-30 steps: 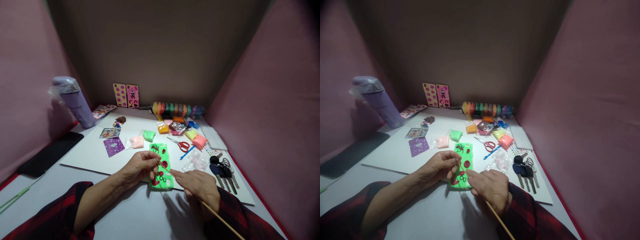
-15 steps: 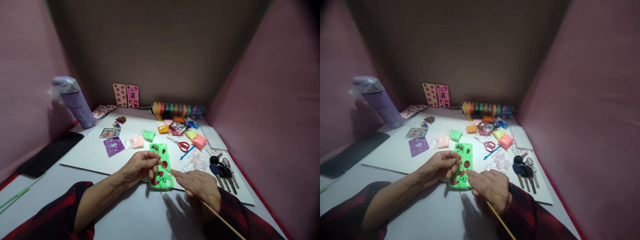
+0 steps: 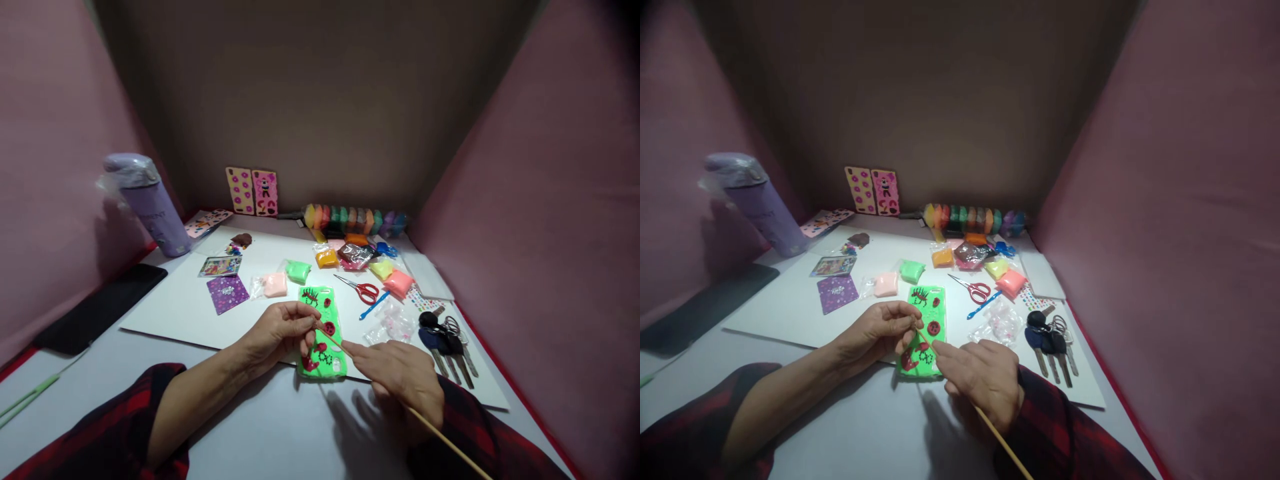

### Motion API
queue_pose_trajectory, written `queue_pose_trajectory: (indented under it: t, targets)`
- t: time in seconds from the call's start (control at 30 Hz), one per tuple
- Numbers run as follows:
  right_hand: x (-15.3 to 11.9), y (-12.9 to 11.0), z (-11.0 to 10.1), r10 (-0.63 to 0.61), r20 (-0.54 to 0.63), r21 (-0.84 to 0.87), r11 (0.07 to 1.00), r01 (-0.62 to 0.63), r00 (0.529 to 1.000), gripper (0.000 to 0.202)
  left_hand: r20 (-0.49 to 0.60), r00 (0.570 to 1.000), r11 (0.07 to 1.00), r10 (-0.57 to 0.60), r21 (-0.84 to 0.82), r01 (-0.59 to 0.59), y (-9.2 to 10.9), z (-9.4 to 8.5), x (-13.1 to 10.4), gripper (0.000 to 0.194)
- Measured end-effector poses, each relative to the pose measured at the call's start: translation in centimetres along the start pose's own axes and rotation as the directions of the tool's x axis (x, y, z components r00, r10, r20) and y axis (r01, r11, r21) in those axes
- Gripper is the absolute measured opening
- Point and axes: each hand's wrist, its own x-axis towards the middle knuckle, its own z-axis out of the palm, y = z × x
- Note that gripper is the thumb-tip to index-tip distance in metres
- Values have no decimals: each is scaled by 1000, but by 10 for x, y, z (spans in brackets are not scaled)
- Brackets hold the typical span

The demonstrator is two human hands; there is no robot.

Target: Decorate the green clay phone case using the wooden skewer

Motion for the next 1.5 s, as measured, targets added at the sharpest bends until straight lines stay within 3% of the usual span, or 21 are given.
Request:
queue_pose_trajectory:
  t: [0.17, 0.5, 1.5]
  targets:
    - [-2, -1, 1, 43, -27, 4, 999, -42, 999, 28, 6, 1000, 1000, 2, -5, -2, 1, -1, 0, 19]
    - [-1, 2, 2, 1, -9, 26, 1000, -1, 1000, 26, 24, 1000, 1000, -12, 20, 11, 1, 2, -2, 21]
    - [1, -3, 2, 43, -26, 26, 999, -42, 999, 30, 29, 999, 1000, -22, 22, 22, 1, 1, -3, 22]
